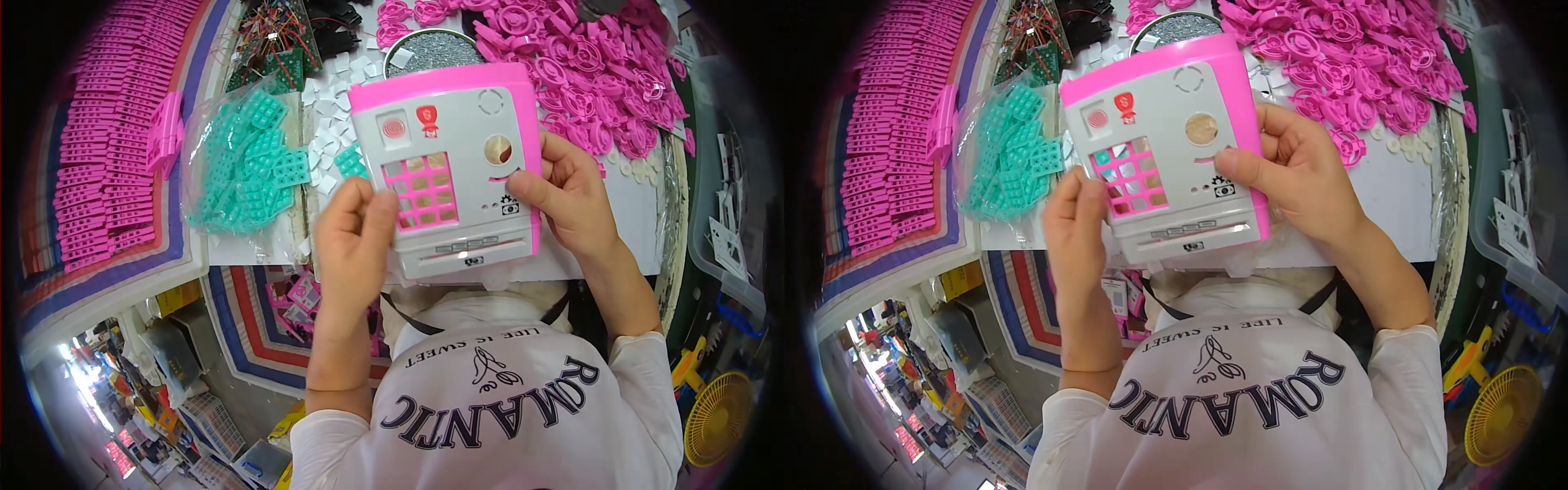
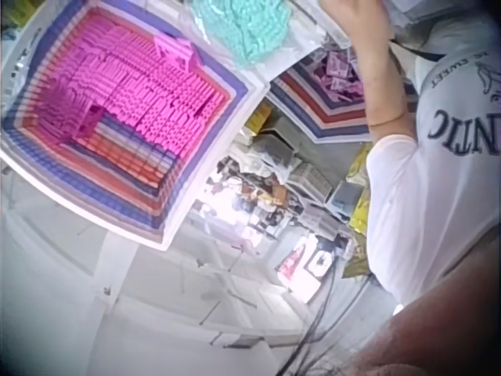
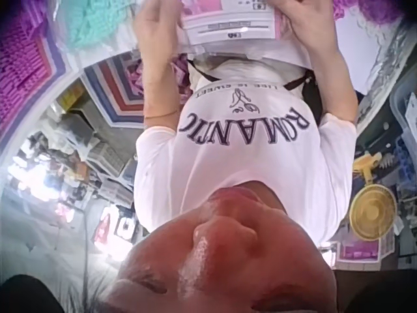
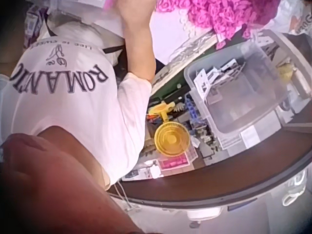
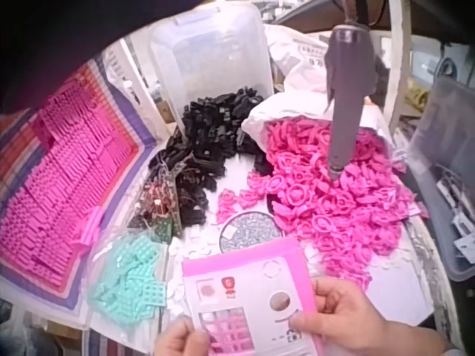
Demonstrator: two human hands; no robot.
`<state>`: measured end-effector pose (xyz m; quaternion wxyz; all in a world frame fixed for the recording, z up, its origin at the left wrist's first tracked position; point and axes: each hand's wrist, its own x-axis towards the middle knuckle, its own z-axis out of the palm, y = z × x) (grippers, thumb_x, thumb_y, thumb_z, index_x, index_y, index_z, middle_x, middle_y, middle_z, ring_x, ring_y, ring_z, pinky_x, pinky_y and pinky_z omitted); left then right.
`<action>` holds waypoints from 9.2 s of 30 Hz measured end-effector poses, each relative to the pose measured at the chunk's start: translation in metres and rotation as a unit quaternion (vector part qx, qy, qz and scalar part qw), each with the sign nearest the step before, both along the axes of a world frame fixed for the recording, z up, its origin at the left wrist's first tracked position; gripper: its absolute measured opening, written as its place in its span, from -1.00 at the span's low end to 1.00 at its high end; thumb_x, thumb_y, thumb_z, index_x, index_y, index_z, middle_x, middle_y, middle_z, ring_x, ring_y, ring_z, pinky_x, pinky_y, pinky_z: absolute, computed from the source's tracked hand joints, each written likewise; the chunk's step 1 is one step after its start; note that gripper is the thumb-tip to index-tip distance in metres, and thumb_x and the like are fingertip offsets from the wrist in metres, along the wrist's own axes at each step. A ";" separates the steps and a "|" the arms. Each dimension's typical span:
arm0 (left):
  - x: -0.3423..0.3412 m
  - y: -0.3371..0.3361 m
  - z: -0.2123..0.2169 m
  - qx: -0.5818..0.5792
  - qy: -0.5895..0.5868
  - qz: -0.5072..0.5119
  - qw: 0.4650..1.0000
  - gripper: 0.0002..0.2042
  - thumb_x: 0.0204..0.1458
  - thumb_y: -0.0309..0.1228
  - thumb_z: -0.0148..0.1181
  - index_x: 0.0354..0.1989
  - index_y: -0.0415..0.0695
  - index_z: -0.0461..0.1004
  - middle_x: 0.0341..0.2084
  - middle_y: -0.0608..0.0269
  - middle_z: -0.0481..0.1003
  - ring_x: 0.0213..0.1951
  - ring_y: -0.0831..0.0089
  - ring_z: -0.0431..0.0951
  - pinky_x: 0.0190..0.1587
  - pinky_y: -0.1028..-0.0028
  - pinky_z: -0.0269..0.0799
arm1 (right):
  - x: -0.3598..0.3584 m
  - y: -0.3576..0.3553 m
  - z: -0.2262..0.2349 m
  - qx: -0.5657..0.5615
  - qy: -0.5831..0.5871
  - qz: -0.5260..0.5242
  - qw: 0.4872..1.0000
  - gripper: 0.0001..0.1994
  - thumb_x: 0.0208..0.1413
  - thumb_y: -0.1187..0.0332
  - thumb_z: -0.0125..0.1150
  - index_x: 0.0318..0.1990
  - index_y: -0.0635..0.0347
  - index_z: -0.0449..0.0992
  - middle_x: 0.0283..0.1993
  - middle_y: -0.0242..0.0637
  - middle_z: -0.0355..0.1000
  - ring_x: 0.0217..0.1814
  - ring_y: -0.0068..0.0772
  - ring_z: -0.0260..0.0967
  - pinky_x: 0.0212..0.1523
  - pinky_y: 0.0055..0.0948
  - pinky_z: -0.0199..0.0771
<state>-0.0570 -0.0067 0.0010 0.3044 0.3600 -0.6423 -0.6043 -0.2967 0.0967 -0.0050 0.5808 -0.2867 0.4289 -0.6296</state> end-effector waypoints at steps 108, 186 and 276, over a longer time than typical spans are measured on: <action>0.041 0.017 -0.064 -0.312 -0.132 0.033 0.940 -0.67 0.01 -0.67 0.25 0.00 -0.26 0.53 -0.04 -0.04 0.53 -0.02 0.06 0.55 0.02 0.25 0.46 | 0.017 0.017 -0.011 -0.198 0.667 0.173 0.697 -0.53 -0.03 0.20 0.46 0.05 0.17 0.59 0.21 -0.21 0.47 0.29 -0.02 0.34 0.25 0.07 0.36; -0.006 0.013 -0.037 -0.386 -0.247 -0.291 0.839 -0.53 -0.06 -0.30 0.42 0.09 -0.10 0.58 0.32 -0.01 0.40 0.40 -0.04 0.30 0.43 -0.12 -0.02 | -0.075 0.078 -0.051 0.149 0.643 -0.108 0.744 -0.85 0.13 0.39 0.35 -0.23 0.30 0.62 -0.33 -0.20 0.49 -0.32 -0.27 0.46 -0.26 -0.35 0.45; -0.062 -0.016 -0.053 -0.516 -0.091 -0.253 0.814 -0.80 -0.16 -0.28 0.39 -0.34 -0.01 0.61 -0.29 0.43 0.52 0.02 0.40 0.50 0.34 -0.11 0.09 | -0.001 -0.022 -0.024 -0.225 0.242 -0.033 0.943 -0.73 0.18 0.41 0.33 -0.11 0.17 0.32 -0.53 -0.35 0.33 -0.53 -0.47 0.30 -0.44 -0.40 0.43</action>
